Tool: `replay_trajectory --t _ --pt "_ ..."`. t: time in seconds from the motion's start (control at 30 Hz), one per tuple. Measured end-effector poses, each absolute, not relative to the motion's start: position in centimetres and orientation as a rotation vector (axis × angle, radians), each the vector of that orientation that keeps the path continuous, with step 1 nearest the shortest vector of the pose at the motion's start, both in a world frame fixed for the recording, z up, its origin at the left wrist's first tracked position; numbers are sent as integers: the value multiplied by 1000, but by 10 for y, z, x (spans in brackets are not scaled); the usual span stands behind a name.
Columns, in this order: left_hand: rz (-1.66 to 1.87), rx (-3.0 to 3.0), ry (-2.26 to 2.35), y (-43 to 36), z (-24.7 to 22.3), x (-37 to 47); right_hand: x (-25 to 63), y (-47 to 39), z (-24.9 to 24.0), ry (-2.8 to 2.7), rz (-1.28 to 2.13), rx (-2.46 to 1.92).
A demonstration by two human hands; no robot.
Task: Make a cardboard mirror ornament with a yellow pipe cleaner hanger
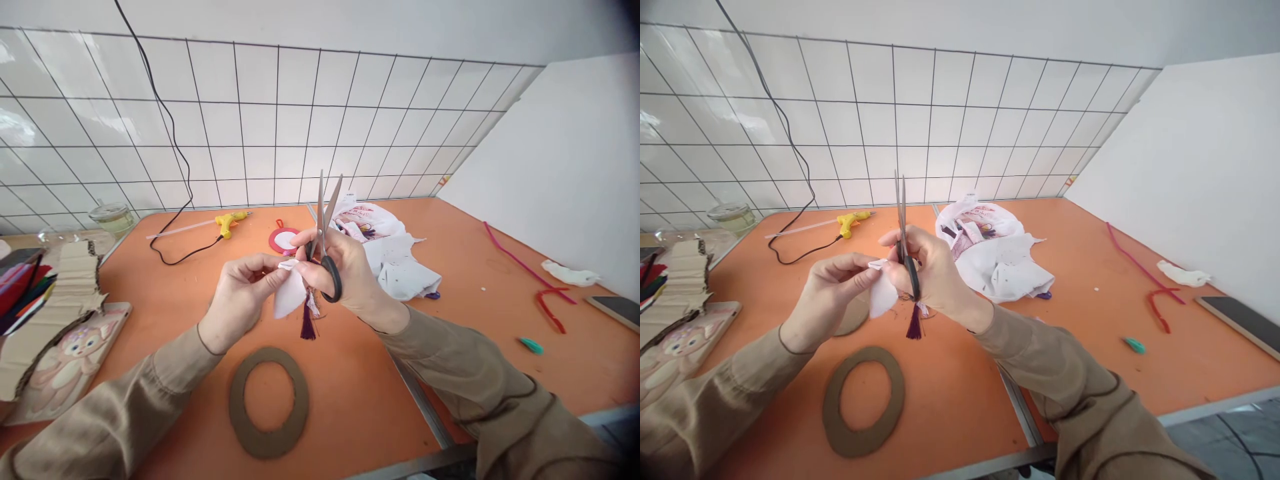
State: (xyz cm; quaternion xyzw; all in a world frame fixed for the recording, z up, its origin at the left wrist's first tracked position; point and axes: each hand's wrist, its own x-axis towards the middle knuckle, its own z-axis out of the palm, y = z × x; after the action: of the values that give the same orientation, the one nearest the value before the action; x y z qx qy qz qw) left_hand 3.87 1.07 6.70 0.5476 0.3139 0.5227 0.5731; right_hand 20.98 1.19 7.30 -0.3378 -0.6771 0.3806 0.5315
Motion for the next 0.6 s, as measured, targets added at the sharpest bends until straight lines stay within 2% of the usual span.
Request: replay_trajectory --t 0.3,0.6 --pt "1155 1290 730 12 70 37 207 10 70 -1658 804 -871" --pt "1025 1404 712 16 59 34 209 14 72 -1549 915 -820"
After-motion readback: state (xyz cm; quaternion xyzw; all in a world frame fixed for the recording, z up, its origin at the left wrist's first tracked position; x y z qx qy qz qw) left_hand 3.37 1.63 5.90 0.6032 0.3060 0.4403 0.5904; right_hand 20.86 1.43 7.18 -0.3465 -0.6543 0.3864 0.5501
